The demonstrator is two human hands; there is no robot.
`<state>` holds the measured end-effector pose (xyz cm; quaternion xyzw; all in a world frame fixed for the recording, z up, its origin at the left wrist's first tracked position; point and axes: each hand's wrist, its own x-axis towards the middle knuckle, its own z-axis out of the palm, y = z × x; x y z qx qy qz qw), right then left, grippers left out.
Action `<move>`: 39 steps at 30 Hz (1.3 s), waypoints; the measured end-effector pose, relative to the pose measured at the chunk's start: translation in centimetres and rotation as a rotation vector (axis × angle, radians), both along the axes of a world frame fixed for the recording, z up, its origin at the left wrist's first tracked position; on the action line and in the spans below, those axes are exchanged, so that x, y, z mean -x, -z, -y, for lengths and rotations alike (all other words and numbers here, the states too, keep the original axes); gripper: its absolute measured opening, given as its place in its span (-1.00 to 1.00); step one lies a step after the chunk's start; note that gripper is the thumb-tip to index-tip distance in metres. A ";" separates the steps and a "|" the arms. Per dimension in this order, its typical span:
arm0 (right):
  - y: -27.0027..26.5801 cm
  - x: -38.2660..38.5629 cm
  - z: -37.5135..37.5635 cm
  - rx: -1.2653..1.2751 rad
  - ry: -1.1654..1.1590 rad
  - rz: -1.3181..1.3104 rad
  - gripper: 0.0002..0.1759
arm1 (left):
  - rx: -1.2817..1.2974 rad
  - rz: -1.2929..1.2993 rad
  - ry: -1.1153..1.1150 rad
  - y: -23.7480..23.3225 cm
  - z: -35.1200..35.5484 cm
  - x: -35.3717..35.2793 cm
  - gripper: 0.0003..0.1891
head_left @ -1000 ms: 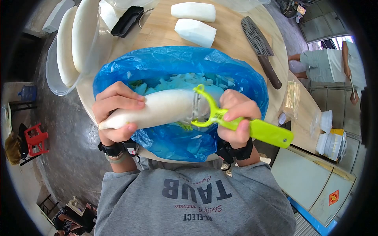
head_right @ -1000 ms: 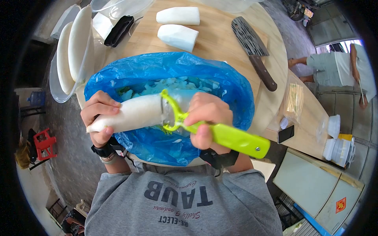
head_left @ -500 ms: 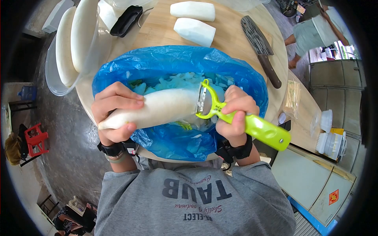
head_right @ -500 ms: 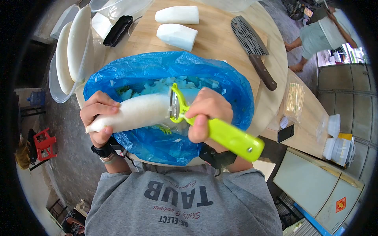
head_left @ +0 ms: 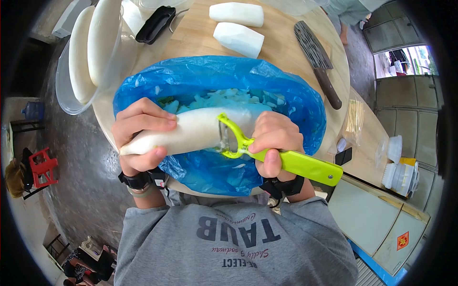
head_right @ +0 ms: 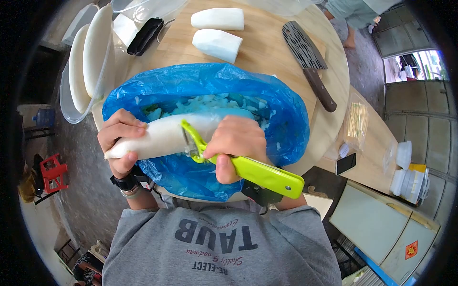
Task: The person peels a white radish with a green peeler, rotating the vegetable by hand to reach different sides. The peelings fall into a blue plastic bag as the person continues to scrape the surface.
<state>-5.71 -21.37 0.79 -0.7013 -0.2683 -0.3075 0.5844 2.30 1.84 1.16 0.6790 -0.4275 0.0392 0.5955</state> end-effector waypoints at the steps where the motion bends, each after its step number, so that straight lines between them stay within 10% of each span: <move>1: 0.1 0.1 0.2 -0.002 0.021 -0.009 -0.84 | 0.002 0.002 0.000 0.0 0.0 0.0 -0.61; 4: 1.0 -0.1 1.0 -0.090 0.273 -0.007 -0.78 | 0.012 0.005 0.007 0.2 -0.1 0.0 -0.62; 17: 0.1 -0.2 0.1 -0.018 -0.099 -0.070 -0.71 | 0.019 -0.007 0.009 0.1 0.1 0.0 -0.62; 29: 1.2 0.3 0.9 -0.303 0.189 -0.132 -0.68 | 0.018 -0.002 0.011 0.0 0.1 0.1 -0.61; 39: 0.5 0.1 0.2 -0.155 -0.034 -0.200 -0.75 | 0.025 -0.001 0.010 0.1 0.2 0.0 -0.62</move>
